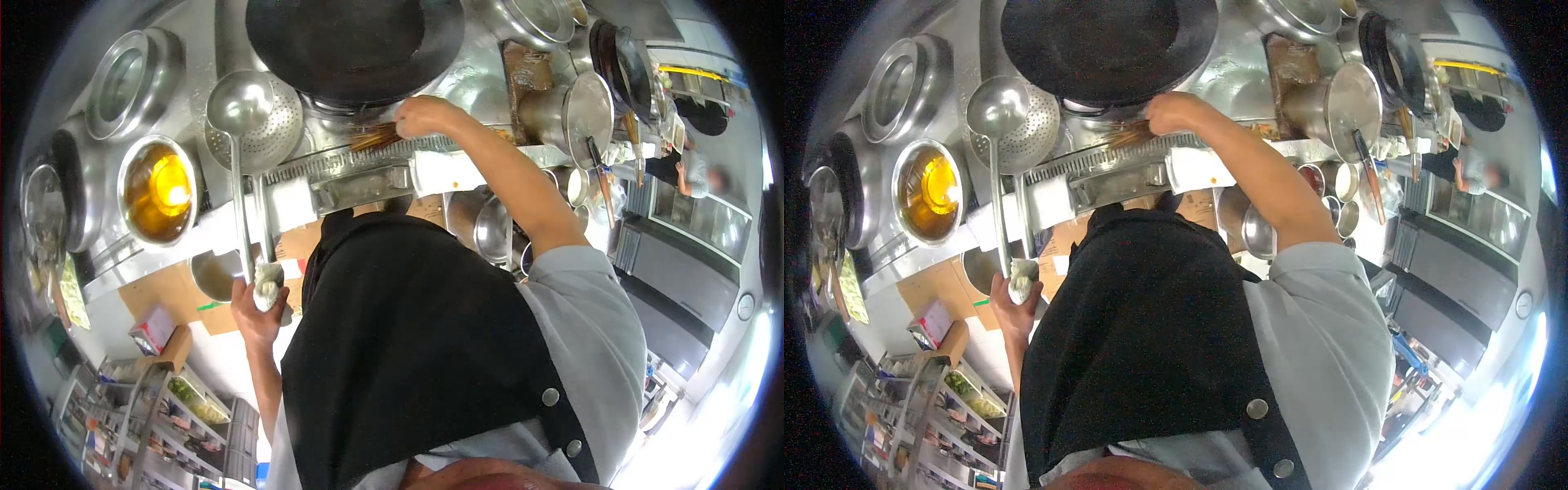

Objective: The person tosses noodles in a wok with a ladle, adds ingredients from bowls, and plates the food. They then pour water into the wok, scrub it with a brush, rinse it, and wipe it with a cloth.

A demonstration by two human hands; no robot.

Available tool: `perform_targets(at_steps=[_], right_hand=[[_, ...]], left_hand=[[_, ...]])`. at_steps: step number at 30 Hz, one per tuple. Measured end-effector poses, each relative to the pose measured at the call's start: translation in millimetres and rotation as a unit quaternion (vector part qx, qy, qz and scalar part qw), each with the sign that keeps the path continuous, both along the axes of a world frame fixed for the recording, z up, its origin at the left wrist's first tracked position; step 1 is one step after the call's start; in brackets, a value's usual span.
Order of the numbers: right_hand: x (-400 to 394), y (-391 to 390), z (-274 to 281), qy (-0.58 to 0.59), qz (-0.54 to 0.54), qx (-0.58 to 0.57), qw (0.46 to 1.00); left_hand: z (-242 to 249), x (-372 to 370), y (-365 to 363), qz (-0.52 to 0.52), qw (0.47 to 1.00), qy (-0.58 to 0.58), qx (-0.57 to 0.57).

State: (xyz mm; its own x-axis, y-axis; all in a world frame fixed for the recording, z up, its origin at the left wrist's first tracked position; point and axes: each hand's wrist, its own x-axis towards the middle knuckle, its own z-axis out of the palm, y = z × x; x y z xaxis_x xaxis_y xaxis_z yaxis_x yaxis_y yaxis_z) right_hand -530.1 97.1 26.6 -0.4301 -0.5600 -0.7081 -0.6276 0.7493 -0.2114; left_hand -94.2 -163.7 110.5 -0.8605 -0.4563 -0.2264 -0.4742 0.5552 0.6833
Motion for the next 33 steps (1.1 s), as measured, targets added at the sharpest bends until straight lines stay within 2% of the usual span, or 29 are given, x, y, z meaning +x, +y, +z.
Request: perform_targets(at_steps=[2,4,6,9,11,14,15,18,19,22,25,28,31,33], right_hand=[[-27,43,-14,-0.015,0.043,0.118,0.992],[-31,107,16,0.010,-0.037,0.155,0.987],[-44,159,27,0.068,-0.058,0.149,0.985],[-48,152,9,0.134,-0.078,0.000,0.988],[-33,100,25,0.091,-0.150,-0.032,0.984],[-69,124,8,0.000,-0.087,0.099,0.991],[-82,152,7,0.069,-0.037,0.113,0.990],[-90,188,8,0.120,-0.035,0.074,0.989],[-66,171,33,0.126,-0.100,0.057,0.985],[-32,153,17,0.052,-0.093,-0.082,0.991],[-61,179,12,0.055,-0.017,0.139,0.989],[-107,230,-7,0.098,0.019,0.215,0.971],[-103,231,-2,0.136,0.042,0.195,0.970],[-93,209,31,0.065,-0.029,0.229,0.971]], left_hand=[[3,5,15,0.008,1.000,-0.013,0.014],[1,13,32,0.019,0.998,-0.019,0.052],[-7,21,47,0.007,0.999,-0.019,0.048],[-9,16,70,-0.023,0.998,-0.032,0.038],[-20,15,84,-0.017,0.998,-0.039,0.047],[-15,14,105,-0.032,0.997,-0.046,0.050],[-10,13,113,-0.031,0.997,-0.053,0.056],[-11,9,134,-0.027,0.997,-0.034,0.071],[-12,9,141,-0.027,0.996,-0.024,0.078],[-9,-5,152,-0.060,0.996,-0.021,0.063],[-3,-28,153,-0.112,0.993,-0.020,0.031],[-13,-49,146,-0.158,0.986,-0.045,-0.029],[-16,-79,138,-0.205,0.978,-0.028,-0.032],[-25,-95,130,-0.229,0.973,-0.021,-0.021]])
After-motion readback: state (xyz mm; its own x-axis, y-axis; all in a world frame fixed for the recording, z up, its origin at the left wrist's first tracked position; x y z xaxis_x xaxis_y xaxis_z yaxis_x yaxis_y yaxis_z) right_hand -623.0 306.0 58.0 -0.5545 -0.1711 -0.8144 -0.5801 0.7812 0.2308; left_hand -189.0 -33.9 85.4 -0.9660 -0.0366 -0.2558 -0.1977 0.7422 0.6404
